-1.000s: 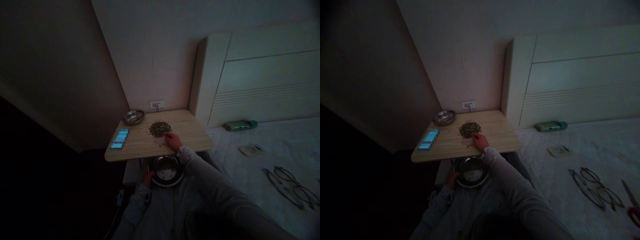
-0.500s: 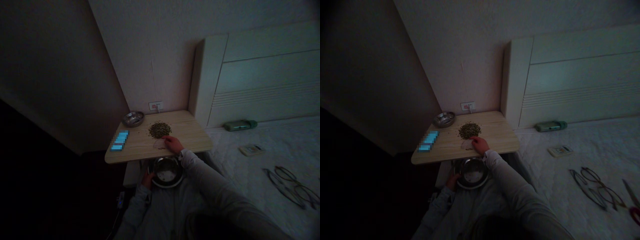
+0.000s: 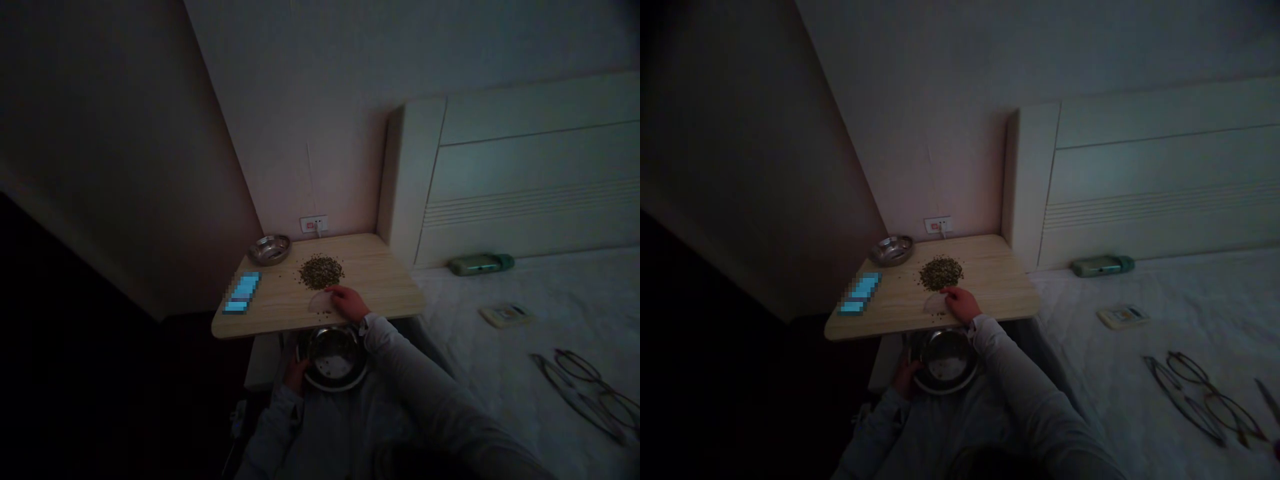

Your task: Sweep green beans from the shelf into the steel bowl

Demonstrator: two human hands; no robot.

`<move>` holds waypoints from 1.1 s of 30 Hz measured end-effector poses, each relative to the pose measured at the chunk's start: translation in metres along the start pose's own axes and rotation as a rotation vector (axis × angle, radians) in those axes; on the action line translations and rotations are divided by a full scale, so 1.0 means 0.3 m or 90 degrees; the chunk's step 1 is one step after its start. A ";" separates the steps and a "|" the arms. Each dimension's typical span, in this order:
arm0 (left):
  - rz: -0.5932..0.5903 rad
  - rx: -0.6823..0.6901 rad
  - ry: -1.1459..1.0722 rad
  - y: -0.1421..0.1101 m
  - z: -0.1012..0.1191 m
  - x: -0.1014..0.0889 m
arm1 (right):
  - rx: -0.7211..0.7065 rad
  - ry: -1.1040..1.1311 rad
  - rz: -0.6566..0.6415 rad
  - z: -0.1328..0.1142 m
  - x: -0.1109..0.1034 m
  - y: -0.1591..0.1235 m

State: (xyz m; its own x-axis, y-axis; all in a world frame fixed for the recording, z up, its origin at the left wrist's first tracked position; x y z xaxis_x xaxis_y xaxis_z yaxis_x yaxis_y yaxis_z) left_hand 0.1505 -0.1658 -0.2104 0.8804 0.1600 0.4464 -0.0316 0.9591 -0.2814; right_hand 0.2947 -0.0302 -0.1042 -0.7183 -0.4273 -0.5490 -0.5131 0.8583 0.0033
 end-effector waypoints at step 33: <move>0.005 0.022 -0.004 0.023 -0.024 -0.036 | 0.009 0.097 0.011 0.128 -0.116 -0.090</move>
State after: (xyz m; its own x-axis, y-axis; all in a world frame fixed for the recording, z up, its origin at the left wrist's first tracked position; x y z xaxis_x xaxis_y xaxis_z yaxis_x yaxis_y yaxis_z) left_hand 0.1441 -0.1627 -0.2232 0.8773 0.1690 0.4492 -0.0553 0.9653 -0.2551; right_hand 0.3515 -0.0277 -0.1174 -0.7906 -0.4501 -0.4152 -0.4944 0.8692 -0.0010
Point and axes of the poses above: each hand's wrist, its own y-axis towards the middle knuckle, its own x-axis out of the palm, z = x × y, the point moved 5 cm from there along y, towards the middle knuckle, and after that the axes turned 15 degrees about -z, right-handed, at the moved point
